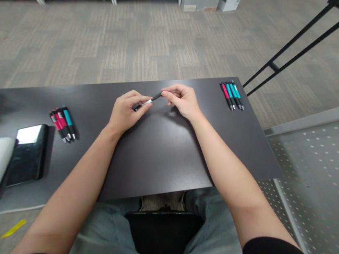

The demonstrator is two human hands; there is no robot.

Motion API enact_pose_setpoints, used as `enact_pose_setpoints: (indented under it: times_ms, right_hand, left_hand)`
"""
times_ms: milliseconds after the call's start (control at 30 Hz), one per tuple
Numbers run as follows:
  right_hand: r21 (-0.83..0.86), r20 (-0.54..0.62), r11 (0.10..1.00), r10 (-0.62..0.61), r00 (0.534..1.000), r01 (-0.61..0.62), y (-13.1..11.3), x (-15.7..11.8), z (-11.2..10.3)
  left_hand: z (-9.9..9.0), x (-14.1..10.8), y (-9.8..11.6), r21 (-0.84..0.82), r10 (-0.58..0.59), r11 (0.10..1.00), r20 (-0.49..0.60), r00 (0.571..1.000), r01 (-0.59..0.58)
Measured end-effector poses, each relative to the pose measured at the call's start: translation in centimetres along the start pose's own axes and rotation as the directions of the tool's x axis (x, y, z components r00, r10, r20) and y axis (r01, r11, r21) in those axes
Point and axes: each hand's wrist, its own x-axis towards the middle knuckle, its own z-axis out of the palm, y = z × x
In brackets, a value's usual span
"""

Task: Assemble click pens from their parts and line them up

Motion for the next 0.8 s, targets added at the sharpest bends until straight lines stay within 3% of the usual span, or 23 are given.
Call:
enact_pose_setpoints:
  times_ms: [467,800]
  right_hand:
    - [-0.082,0.037,0.996,-0.02,0.999,0.023,0.3,-0.4,0.2]
    - [-0.33,0.131,0.937,-0.074,0.989,0.114,-1.2,-1.0,0.2]
  left_hand:
    - [0.0,-0.1,0.0,-0.008,0.01,1.0,0.018,1.0,-0.01]
    - [0.1,-0.1,0.0,0.003,0.029,1.0,0.022,0.999,-0.029]
